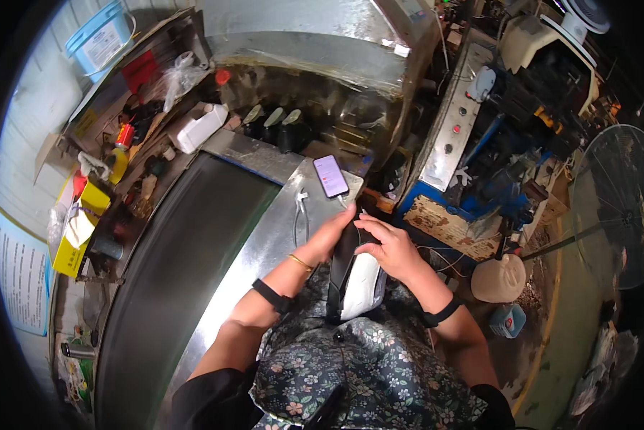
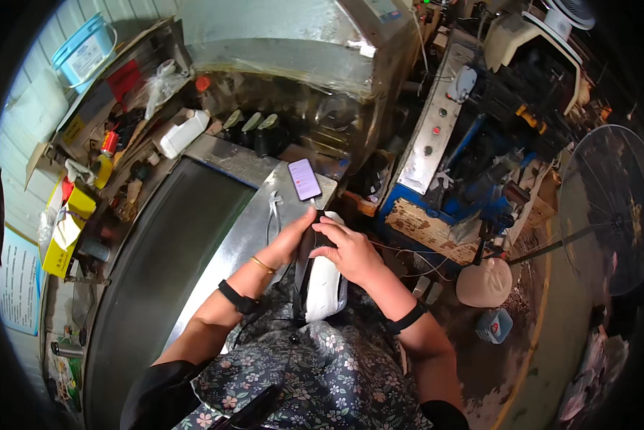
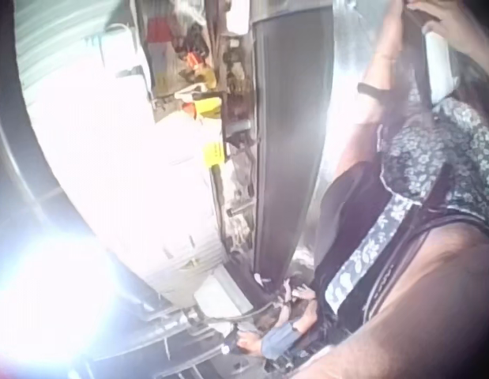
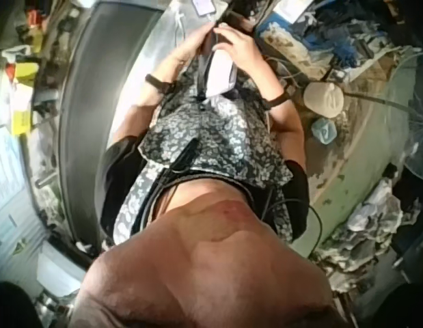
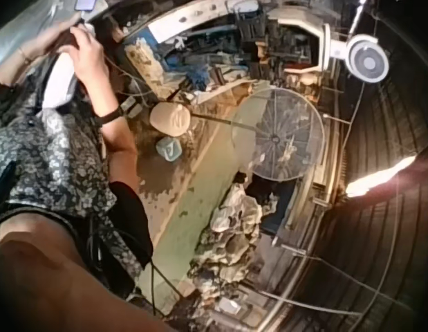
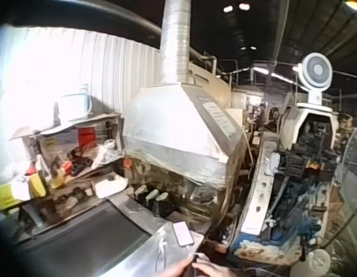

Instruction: Assembling shoe components by preparing soles and uppers using industrial heating and forming machinery.

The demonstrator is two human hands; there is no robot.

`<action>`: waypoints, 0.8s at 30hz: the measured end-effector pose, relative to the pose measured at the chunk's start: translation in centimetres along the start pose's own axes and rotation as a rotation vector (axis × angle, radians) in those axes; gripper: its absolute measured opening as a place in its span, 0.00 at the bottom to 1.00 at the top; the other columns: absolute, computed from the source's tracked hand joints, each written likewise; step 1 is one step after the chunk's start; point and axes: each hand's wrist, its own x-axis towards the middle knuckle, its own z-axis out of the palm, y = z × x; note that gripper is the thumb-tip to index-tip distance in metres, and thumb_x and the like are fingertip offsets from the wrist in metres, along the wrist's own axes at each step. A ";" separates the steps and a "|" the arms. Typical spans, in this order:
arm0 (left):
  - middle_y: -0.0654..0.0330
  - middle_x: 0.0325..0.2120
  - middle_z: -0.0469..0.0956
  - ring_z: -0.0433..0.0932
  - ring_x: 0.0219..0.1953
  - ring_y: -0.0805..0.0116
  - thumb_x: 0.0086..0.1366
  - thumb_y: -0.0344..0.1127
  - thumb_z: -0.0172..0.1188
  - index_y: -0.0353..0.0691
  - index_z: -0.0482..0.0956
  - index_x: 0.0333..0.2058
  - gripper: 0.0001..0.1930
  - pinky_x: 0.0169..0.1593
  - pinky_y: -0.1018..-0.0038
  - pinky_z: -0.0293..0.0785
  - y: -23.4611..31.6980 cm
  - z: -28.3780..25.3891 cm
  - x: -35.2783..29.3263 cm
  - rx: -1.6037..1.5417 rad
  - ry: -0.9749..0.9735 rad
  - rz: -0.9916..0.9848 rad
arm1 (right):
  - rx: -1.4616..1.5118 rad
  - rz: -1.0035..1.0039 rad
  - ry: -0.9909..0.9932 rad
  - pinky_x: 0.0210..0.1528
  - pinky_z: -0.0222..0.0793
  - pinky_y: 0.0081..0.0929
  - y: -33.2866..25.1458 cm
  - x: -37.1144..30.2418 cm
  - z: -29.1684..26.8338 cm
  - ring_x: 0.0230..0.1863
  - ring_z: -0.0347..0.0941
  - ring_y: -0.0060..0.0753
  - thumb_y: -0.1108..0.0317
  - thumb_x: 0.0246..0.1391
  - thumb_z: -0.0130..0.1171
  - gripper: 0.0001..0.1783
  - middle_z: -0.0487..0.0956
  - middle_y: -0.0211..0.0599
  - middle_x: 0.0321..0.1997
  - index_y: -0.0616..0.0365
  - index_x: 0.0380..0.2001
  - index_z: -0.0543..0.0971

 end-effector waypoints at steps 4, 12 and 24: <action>0.58 0.45 0.78 0.76 0.45 0.70 0.74 0.52 0.43 0.38 0.74 0.49 0.23 0.48 0.71 0.73 -2.3 1.5 4.0 -0.220 -0.008 -0.161 | -0.032 0.013 -0.048 0.49 0.75 0.38 1.5 -0.2 -1.8 0.50 0.75 0.54 0.56 0.50 0.66 0.26 0.77 0.51 0.52 0.58 0.49 0.76; 0.48 0.53 0.72 0.69 0.58 0.50 0.53 0.42 0.70 0.36 0.71 0.52 0.30 0.62 0.64 0.64 -1.6 1.2 1.0 1.029 0.119 0.474 | 0.898 0.509 0.287 0.68 0.52 0.30 5.2 -5.9 6.3 0.66 0.57 0.30 0.70 0.62 0.53 0.31 0.62 0.41 0.65 0.65 0.65 0.56; 0.62 0.44 0.75 0.72 0.49 0.70 0.58 0.30 0.68 0.42 0.64 0.57 0.31 0.54 0.74 0.69 -2.3 -0.5 -0.2 0.196 0.000 0.049 | 1.103 1.024 0.060 0.43 0.72 0.22 8.3 -7.4 5.5 0.40 0.76 0.25 0.40 0.66 0.40 0.32 0.81 0.35 0.40 0.59 0.50 0.78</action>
